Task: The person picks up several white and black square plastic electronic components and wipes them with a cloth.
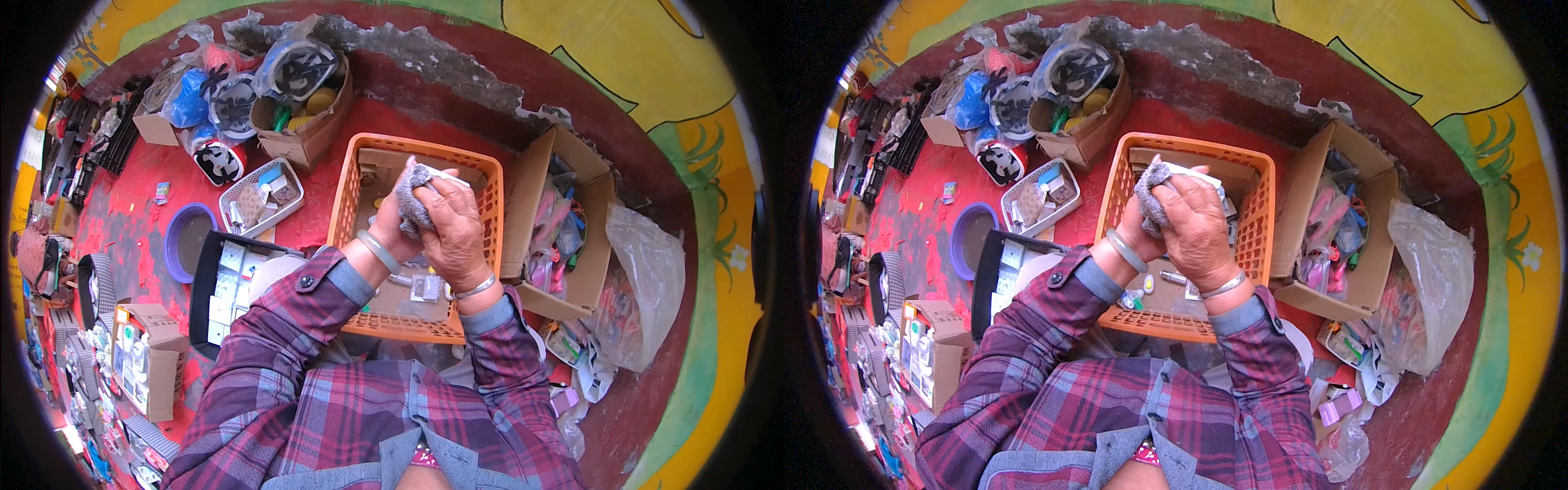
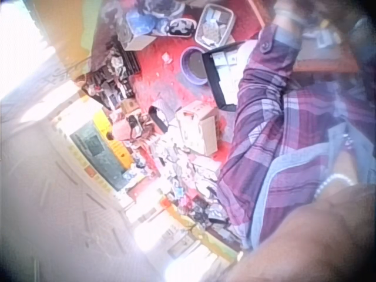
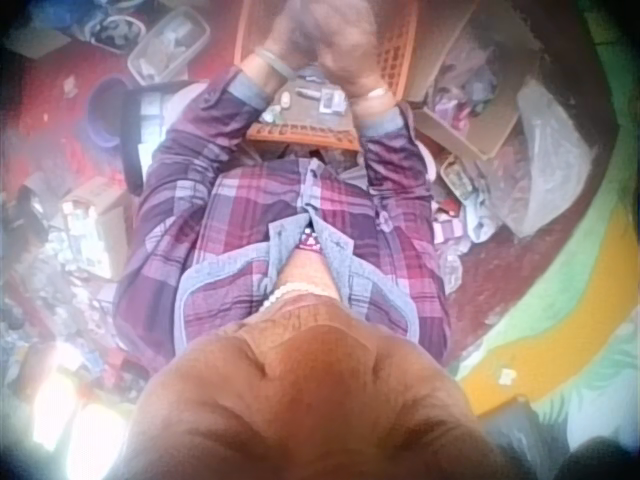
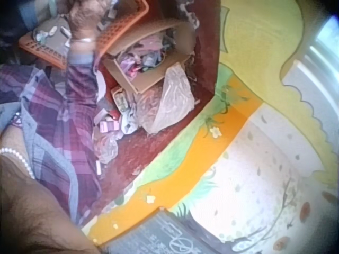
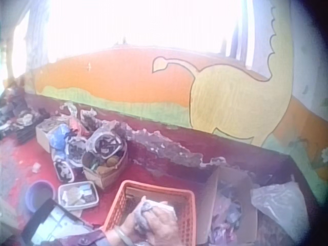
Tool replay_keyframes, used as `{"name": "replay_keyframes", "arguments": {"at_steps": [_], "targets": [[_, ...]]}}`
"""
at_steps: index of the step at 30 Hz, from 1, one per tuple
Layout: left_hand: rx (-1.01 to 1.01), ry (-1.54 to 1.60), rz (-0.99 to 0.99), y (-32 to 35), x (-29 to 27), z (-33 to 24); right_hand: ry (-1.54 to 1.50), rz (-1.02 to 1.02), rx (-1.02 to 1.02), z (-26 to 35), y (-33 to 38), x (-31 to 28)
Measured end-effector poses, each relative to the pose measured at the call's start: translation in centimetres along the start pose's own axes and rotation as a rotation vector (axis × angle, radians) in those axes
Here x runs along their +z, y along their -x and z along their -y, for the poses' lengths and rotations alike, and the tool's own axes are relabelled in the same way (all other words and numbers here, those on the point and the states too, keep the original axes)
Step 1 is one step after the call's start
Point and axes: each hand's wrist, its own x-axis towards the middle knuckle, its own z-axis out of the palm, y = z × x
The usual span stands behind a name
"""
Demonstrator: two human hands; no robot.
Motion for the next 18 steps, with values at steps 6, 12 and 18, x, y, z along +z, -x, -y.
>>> {"name": "replay_keyframes", "arguments": {"at_steps": [6,12,18], "targets": [[0.0,-0.121,-0.017,0.3,1.2,0.4,0.11,-0.123,0.195,-2.0,-0.1,-1.6],[-0.051,-0.078,0.082,-0.2,0.6,-0.6,-0.027,-0.055,-0.011,1.1,0.3,0.4],[0.0,-0.146,0.034,0.2,1.2,0.3,0.157,-0.185,0.252,-3.2,0.3,-1.4]]}}
